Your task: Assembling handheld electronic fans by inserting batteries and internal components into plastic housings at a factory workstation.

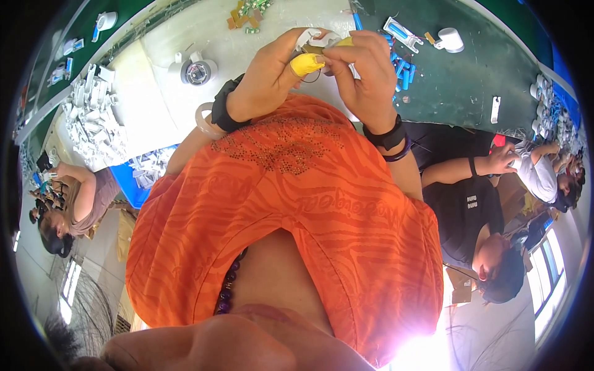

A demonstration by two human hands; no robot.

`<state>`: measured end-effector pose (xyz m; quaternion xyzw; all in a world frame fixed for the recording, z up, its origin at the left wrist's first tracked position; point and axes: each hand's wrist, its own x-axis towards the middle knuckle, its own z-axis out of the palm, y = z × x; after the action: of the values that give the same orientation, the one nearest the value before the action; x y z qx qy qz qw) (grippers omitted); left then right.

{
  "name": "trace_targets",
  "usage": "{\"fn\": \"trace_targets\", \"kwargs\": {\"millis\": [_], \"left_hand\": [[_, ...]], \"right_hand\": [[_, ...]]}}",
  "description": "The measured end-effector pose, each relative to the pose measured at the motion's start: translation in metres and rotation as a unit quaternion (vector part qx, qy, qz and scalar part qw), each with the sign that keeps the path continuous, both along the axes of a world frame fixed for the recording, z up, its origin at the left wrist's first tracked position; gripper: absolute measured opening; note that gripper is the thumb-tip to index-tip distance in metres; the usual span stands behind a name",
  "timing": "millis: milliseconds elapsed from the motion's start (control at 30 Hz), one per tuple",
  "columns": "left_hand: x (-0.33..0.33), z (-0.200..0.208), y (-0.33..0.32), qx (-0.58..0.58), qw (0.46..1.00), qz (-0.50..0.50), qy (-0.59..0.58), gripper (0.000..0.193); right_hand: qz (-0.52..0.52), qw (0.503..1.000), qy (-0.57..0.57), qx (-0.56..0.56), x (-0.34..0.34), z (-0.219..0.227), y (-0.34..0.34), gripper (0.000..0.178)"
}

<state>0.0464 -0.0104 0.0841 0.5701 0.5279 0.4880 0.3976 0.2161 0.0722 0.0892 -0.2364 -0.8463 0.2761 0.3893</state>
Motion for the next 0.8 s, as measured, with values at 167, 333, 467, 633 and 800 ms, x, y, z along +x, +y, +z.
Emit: {"fn": "trace_targets", "kwargs": {"millis": [167, 333, 467, 633, 800], "left_hand": [[0.001, -0.006, 0.001, 0.010, 1.000, -0.009, 0.002, 0.037], [0.003, -0.004, 0.000, -0.001, 1.000, 0.003, -0.021, 0.030], [0.003, 0.004, -0.001, -0.049, 0.998, -0.010, -0.034, 0.029], [0.008, -0.001, -0.007, -0.095, 0.992, 0.011, -0.077, 0.026], [-0.001, -0.004, -0.004, -0.086, 0.996, -0.004, -0.026, 0.025]], "right_hand": [[0.015, 1.000, -0.003, -0.002, 0.001, 0.002, 0.005, 0.022], [0.013, 1.000, -0.003, -0.010, 0.000, 0.002, 0.002, 0.021], [-0.013, 1.000, 0.010, 0.001, -0.001, -0.003, -0.005, 0.022], [-0.019, 1.000, -0.005, 0.016, -0.001, -0.008, -0.010, 0.022], [-0.013, 1.000, 0.007, 0.027, -0.002, -0.016, -0.008, 0.022]]}}
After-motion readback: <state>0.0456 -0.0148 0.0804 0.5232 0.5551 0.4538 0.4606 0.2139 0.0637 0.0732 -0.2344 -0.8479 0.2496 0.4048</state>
